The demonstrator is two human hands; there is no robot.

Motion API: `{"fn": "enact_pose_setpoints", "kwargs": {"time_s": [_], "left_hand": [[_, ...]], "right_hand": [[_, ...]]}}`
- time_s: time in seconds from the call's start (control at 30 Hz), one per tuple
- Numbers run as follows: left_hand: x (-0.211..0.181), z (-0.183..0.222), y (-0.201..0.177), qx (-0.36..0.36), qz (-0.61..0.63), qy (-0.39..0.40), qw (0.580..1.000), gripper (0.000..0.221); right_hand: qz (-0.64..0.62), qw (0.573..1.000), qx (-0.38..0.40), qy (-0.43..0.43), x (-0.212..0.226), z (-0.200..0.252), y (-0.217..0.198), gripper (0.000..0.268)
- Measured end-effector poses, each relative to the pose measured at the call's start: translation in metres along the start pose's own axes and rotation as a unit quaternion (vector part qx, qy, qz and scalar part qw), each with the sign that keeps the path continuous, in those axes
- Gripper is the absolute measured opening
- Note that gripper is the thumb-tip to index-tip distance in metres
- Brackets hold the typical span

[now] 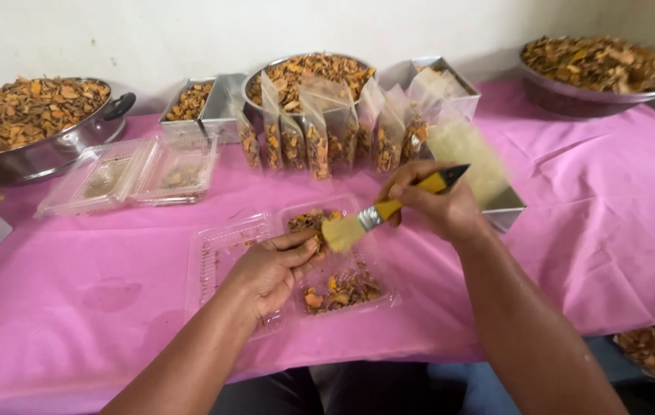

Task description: Packing dried tea pieces into plastic containers by hand and arranging them with a brush

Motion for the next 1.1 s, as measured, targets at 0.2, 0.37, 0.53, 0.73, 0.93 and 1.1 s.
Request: {"fn": "enact_pose_setpoints", "kwargs": {"time_s": [0.2, 0.37, 0.53, 0.73, 0.93, 1.1], "left_hand": [[0.024, -0.042, -0.025, 0.015, 0.005, 0.012, 1.0, 0.045], [0.019, -0.025, -0.017, 0.035, 0.029, 0.018, 0.999, 0.037], [0.032, -0.043, -0.034, 0.045, 0.056, 0.022, 0.997, 0.03], [0.029, -0.038, -0.027, 0.071, 0.06, 0.018, 0.996, 0.027], [0.026, -0.046, -0.034, 0.074, 0.062, 0.017, 0.995, 0.029], [0.031, -0.042, -0.031, 0.08, 0.069, 0.011, 0.994, 0.028]], "right_hand": [[0.03, 0.998, 0.055, 0.013, 0.006, 0.002, 0.015, 0.012], [0.014, 0.999, 0.009, 0.031, -0.002, 0.002, -0.006, 0.012], [-0.004, 0.999, 0.035, 0.042, 0.003, 0.004, 0.011, 0.012], [0.019, 1.0, 0.012, 0.013, 0.003, 0.002, 0.008, 0.016], [0.023, 0.999, 0.044, 0.006, 0.006, 0.001, 0.007, 0.013], [-0.054, 0.998, 0.025, 0.006, 0.0, 0.005, 0.004, 0.012]]}}
Point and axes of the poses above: each hand's wrist, its own z-axis away from the middle knuckle, its own y-axis out of the palm, x = y × z, the point moved 1 cm from there along -z, towards the middle knuckle
